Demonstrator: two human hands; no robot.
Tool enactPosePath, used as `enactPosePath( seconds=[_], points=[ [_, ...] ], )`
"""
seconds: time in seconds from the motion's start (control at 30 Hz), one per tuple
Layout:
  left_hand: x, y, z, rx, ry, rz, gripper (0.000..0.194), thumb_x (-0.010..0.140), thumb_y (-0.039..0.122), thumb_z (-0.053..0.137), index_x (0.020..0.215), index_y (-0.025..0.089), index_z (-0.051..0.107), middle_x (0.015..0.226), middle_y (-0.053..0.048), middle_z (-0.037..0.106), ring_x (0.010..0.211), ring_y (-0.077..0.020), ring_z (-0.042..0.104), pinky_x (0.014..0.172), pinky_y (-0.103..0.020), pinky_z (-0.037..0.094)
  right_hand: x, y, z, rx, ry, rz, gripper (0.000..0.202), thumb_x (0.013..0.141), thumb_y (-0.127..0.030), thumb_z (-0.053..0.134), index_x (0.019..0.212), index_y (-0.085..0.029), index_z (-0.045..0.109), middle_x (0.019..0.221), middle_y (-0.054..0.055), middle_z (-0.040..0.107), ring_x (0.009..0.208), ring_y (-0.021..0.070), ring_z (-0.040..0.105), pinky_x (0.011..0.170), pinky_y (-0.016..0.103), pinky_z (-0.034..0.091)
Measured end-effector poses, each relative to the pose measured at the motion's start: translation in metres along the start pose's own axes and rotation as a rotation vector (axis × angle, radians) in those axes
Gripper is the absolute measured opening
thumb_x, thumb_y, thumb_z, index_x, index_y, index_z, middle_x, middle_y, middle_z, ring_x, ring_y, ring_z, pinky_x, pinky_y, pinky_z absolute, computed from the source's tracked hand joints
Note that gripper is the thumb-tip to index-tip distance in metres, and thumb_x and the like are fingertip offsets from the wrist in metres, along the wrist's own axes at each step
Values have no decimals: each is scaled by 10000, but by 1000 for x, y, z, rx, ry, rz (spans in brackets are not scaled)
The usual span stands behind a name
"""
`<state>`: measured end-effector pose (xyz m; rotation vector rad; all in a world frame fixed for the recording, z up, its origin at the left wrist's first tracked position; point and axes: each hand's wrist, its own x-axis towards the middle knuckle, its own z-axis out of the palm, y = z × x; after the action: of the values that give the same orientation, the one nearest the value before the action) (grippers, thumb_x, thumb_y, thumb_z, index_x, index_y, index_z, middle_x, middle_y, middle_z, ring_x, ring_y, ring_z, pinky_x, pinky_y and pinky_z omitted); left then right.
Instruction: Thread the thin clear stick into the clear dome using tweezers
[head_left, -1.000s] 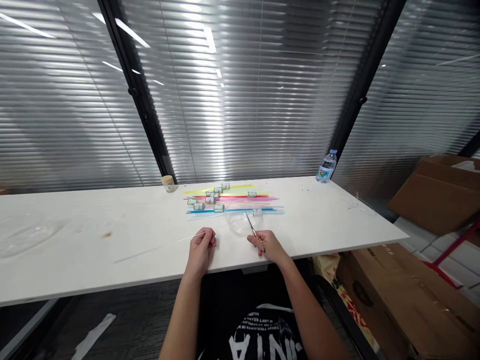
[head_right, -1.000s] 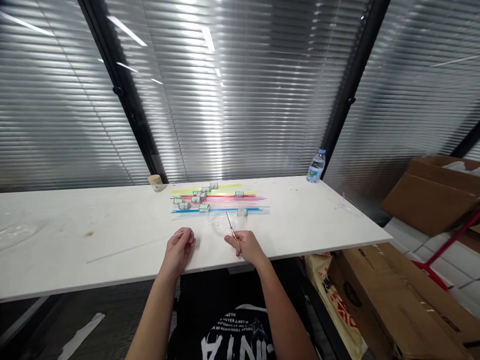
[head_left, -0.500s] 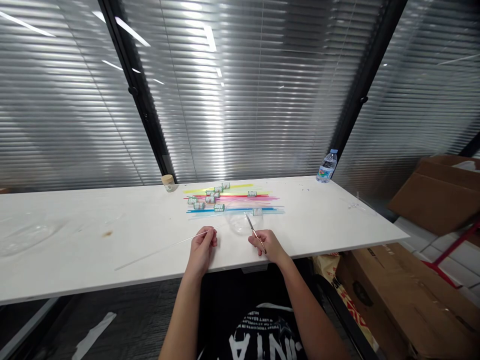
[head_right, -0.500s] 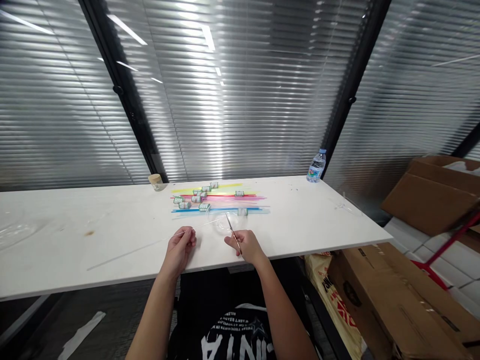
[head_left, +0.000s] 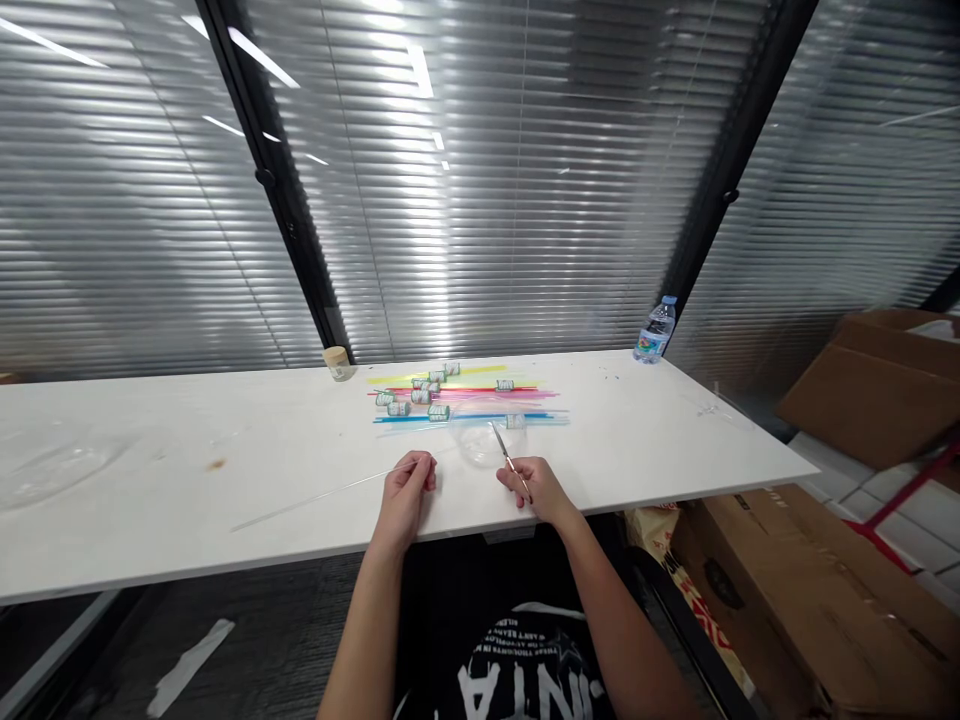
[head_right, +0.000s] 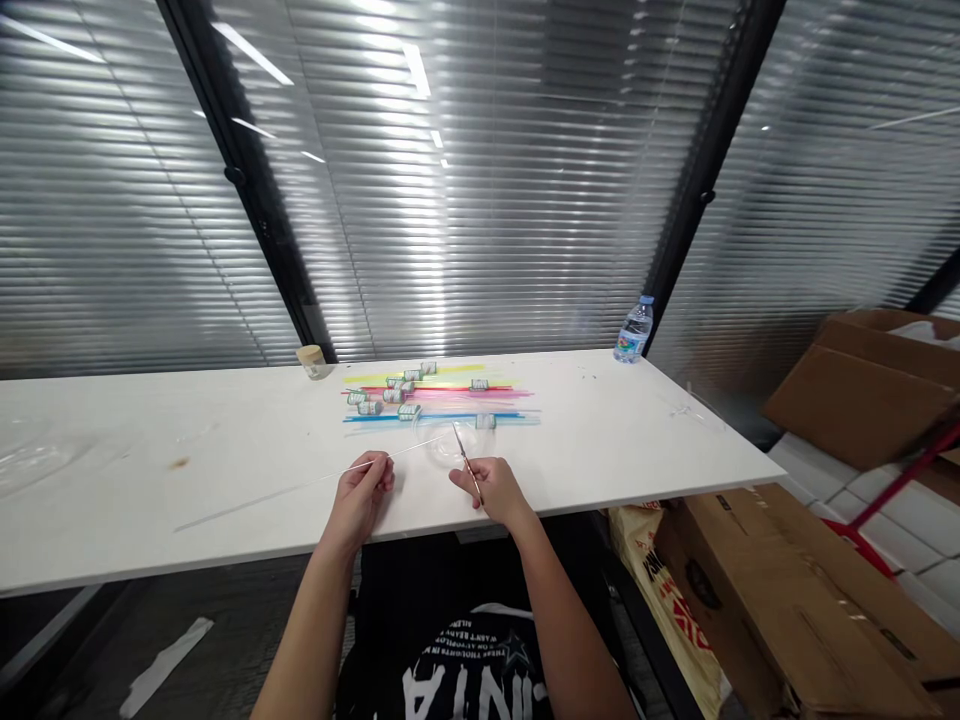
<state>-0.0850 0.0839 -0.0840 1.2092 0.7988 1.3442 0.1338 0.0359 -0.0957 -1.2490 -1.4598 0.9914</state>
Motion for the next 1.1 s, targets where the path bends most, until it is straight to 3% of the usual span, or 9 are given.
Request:
enactPosePath(
  seconds=[0.8, 1.1],
  points=[
    [-2, 4, 2, 41, -3, -11, 364, 759, 503, 718, 683, 165, 605, 627, 17, 468, 597, -102, 405, 566, -229, 320, -1, -2, 2, -17, 19, 36, 508, 811, -543, 613, 520, -205, 370, 428, -54, 376, 408, 88, 376, 461, 248, 267],
    [0, 0, 0, 17, 14, -20, 346, 765, 486, 720, 698, 167, 603, 615, 23, 471, 594, -97, 411, 562, -221, 313, -2, -4, 2, -61, 30, 6, 474, 828, -498, 616, 515, -200, 423, 411, -51, 409, 406, 92, 394, 484, 248, 291]
  ],
)
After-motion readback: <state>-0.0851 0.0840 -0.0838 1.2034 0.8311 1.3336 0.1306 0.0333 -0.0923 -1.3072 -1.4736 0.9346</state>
